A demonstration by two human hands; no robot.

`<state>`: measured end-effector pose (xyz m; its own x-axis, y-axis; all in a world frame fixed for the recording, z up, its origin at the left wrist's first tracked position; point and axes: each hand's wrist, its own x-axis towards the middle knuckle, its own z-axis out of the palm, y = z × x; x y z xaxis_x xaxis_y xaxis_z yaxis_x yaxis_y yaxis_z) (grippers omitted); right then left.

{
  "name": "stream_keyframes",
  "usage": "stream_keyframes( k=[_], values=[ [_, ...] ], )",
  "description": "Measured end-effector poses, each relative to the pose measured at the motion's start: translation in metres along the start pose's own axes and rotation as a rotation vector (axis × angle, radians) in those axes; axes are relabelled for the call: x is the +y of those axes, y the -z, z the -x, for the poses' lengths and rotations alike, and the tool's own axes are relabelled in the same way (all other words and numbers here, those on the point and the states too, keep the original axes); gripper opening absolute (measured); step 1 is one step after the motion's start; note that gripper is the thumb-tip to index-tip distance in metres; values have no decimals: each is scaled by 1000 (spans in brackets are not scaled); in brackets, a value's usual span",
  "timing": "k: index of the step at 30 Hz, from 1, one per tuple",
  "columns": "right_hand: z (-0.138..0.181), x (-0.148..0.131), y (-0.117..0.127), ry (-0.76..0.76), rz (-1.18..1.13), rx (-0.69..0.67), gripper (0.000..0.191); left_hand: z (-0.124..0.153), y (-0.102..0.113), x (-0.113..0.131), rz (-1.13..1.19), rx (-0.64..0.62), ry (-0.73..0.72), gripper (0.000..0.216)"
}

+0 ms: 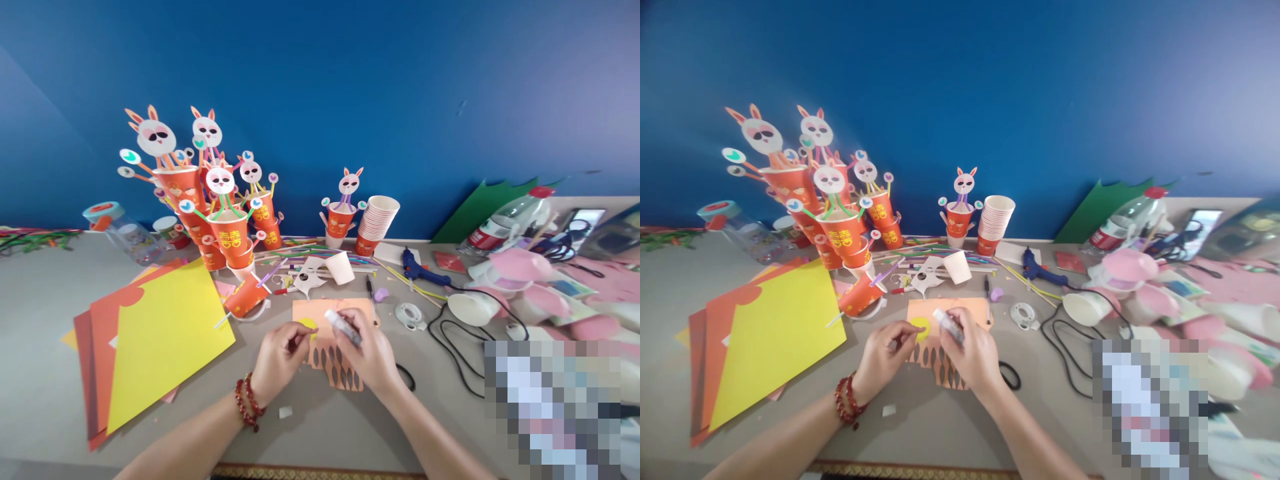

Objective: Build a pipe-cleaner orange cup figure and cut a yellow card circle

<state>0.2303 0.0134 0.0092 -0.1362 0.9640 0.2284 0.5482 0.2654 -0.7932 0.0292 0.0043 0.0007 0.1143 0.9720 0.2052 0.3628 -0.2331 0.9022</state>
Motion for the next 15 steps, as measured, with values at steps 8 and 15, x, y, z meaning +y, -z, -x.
stream_keyframes(
  k=[8, 15],
  values=[
    [-20, 18, 13, -98, -410, 162, 33, -12, 1, 7, 478, -45, 399, 32],
    [-34, 48, 20, -138, -307, 318, 39, -12, 5, 12, 469, -26, 372, 30]
  ],
)
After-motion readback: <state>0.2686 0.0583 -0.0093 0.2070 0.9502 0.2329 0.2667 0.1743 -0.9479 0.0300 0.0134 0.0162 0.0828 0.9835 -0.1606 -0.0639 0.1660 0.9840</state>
